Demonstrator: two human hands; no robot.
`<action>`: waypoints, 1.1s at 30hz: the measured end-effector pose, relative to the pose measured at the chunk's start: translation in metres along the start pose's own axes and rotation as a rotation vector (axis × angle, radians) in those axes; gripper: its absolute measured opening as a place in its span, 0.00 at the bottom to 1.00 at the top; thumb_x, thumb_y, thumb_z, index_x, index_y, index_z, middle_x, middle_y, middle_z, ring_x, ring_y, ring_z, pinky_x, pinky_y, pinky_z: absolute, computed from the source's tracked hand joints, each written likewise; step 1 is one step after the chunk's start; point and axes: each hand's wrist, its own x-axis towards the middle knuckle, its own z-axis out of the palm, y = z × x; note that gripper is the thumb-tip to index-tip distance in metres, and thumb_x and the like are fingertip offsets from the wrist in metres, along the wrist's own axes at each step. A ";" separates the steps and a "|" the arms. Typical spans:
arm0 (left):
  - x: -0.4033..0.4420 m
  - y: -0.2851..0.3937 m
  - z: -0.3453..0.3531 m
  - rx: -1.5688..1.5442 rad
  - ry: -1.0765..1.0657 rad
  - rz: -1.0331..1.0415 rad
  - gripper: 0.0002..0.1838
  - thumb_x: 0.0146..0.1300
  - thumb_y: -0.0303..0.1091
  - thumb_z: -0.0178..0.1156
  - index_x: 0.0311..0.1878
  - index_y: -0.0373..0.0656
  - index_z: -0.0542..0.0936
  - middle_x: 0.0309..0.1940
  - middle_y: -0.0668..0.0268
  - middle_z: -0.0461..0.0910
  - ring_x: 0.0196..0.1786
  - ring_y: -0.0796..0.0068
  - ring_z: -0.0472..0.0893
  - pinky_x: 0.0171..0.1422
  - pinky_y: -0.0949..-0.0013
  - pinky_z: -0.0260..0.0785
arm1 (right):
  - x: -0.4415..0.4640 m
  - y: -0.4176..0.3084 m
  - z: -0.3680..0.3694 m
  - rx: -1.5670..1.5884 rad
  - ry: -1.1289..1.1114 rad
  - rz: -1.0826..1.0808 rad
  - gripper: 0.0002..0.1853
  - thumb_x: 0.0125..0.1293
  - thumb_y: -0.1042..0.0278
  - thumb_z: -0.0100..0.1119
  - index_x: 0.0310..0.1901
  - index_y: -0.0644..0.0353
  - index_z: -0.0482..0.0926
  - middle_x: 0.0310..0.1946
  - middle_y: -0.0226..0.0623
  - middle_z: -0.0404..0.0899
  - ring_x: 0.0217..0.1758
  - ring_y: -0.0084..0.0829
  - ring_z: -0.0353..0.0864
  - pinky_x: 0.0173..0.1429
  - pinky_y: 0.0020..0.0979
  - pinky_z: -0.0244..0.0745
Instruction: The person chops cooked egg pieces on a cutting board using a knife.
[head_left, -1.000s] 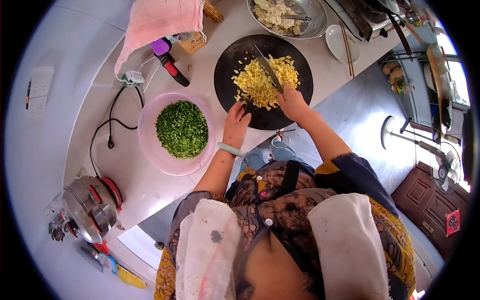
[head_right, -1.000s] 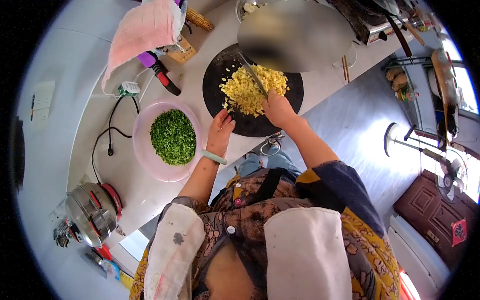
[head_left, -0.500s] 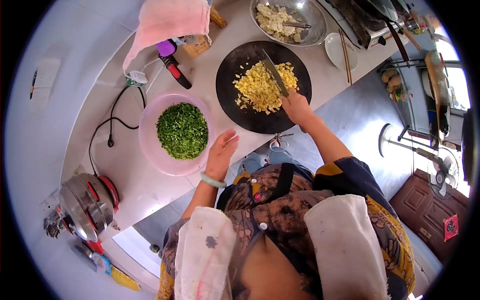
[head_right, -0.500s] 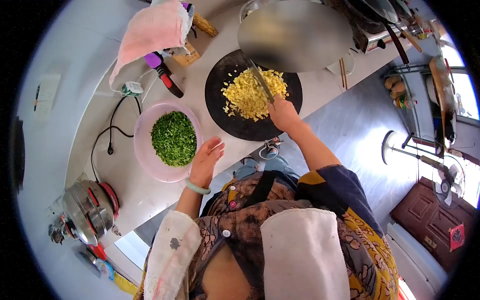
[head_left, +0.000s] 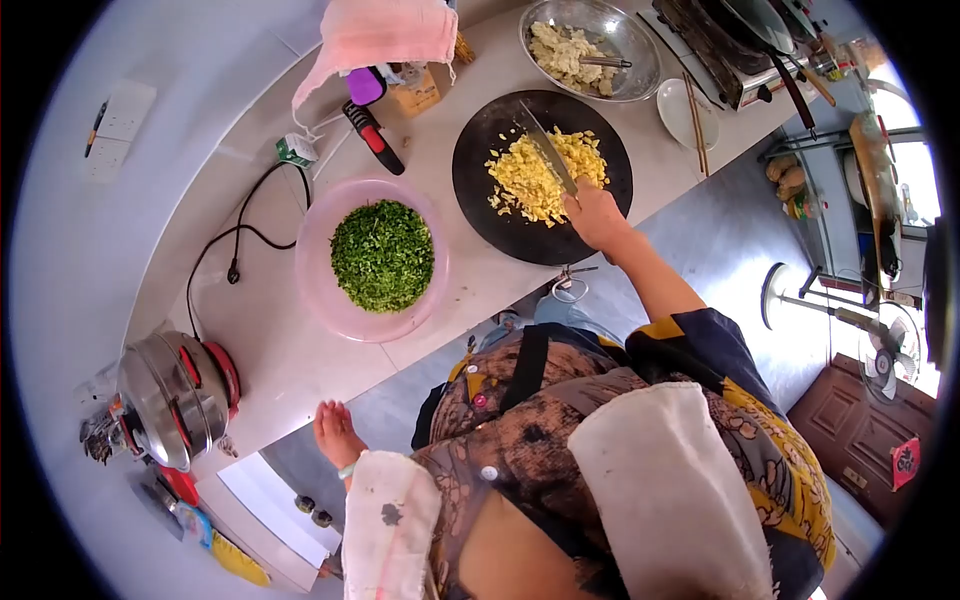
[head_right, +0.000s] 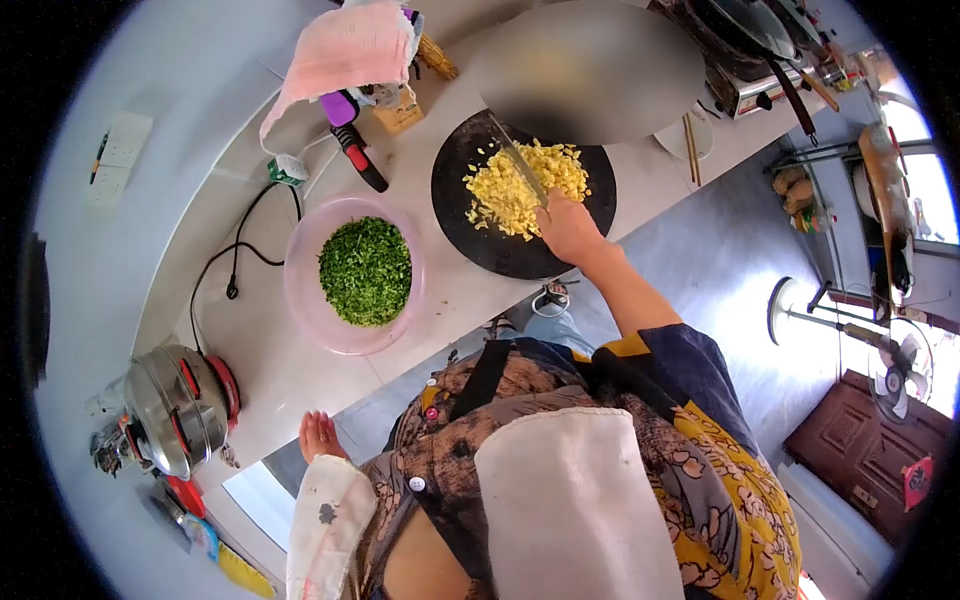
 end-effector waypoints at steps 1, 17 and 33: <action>0.014 -0.020 -0.036 -0.016 0.058 -0.022 0.13 0.65 0.35 0.56 0.51 0.40 0.75 0.40 0.65 0.79 0.44 0.71 0.77 0.47 0.70 0.73 | 0.001 0.000 0.005 -0.019 0.013 -0.027 0.17 0.66 0.61 0.47 0.40 0.73 0.67 0.29 0.63 0.77 0.37 0.59 0.77 0.45 0.50 0.72; 0.052 -0.184 -0.221 -0.247 -0.735 -0.443 0.13 0.66 0.42 0.53 0.27 0.50 0.69 0.24 0.71 0.67 0.30 0.75 0.67 0.34 0.70 0.64 | 0.018 0.036 0.030 -0.109 0.068 -0.063 0.18 0.66 0.59 0.47 0.40 0.72 0.69 0.32 0.63 0.77 0.40 0.59 0.77 0.47 0.51 0.71; -0.044 -0.220 -0.173 0.055 0.020 -0.424 0.08 0.63 0.32 0.58 0.45 0.48 0.75 0.34 0.65 0.79 0.31 0.73 0.79 0.32 0.70 0.75 | 0.013 0.009 -0.018 -0.052 -0.132 -0.230 0.16 0.65 0.61 0.49 0.41 0.70 0.68 0.30 0.61 0.76 0.37 0.58 0.77 0.43 0.50 0.71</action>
